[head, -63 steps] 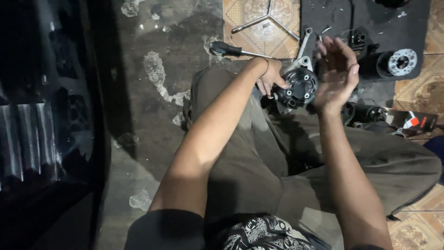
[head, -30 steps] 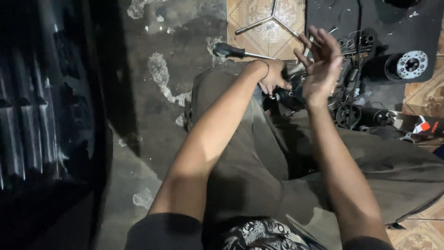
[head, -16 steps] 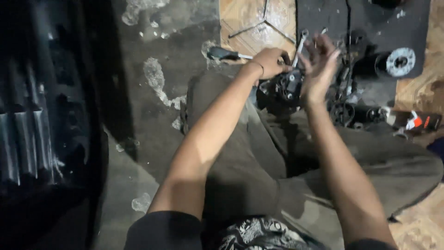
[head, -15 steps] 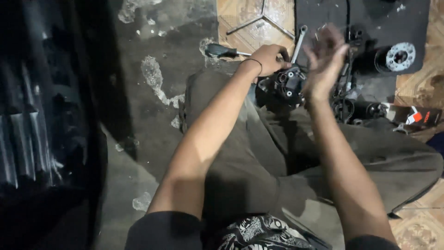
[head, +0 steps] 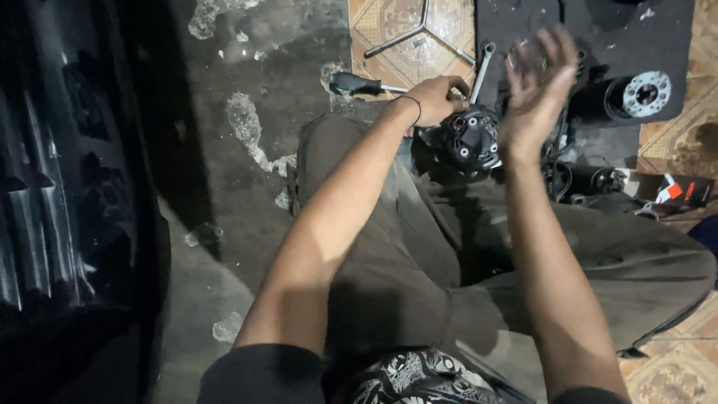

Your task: Assembling the components of a vehicle alternator using hand tools on the floor.

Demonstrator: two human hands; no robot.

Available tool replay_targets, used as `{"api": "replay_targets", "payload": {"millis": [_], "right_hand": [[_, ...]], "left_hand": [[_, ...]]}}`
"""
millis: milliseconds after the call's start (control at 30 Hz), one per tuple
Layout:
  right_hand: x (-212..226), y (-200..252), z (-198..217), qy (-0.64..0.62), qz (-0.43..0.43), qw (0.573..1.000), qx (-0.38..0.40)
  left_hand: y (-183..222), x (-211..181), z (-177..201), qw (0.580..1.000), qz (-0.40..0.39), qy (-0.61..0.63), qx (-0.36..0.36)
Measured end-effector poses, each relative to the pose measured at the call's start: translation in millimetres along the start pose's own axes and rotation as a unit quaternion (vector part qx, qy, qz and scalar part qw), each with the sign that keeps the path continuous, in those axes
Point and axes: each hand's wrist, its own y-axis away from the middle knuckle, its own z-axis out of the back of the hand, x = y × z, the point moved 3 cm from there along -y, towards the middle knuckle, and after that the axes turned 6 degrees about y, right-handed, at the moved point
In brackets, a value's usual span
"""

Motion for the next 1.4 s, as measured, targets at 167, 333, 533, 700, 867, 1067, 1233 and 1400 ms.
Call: {"api": "replay_targets", "payload": {"millis": [167,333,533,700,867,1067,1233,1400], "right_hand": [[-68.5,30.4,17.3,0.081,0.005,0.996,-0.039],[-13.6,11.8,-4.8,0.072,-0.017,0.995,-0.06],[-43.1,19.7,-1.3,-0.016,0.011,0.997,-0.073],[-30.1,4.6,0.5,-0.024,-0.025,0.996,-0.086],[-43.7,32.7,-13.6,-0.004,-0.031,0.998,-0.047],[15.6,16.9,1.7,-0.054,0.029,0.994,-0.09],[-56.3,30.1,23.8,0.023,-0.019,0.999,-0.038],[-39.1,24.1,37.4,-0.031,-0.021,0.996,-0.079]], "left_hand": [[15.7,-18.8,8.1,0.998,0.053,-0.024,0.017],[12.8,-10.3,4.8,0.997,0.074,-0.011,0.03],[8.4,-4.4,8.6,0.997,0.061,-0.017,0.039],[9.3,-16.3,18.8,0.998,0.045,-0.033,0.005],[25.8,-25.5,21.4,0.994,0.108,-0.02,0.027],[44.9,-34.6,14.6,0.994,0.053,-0.038,0.084],[-4.3,6.1,-5.6,0.985,-0.146,-0.081,0.042],[3.5,7.0,-5.9,0.984,-0.15,-0.088,0.04]]}}
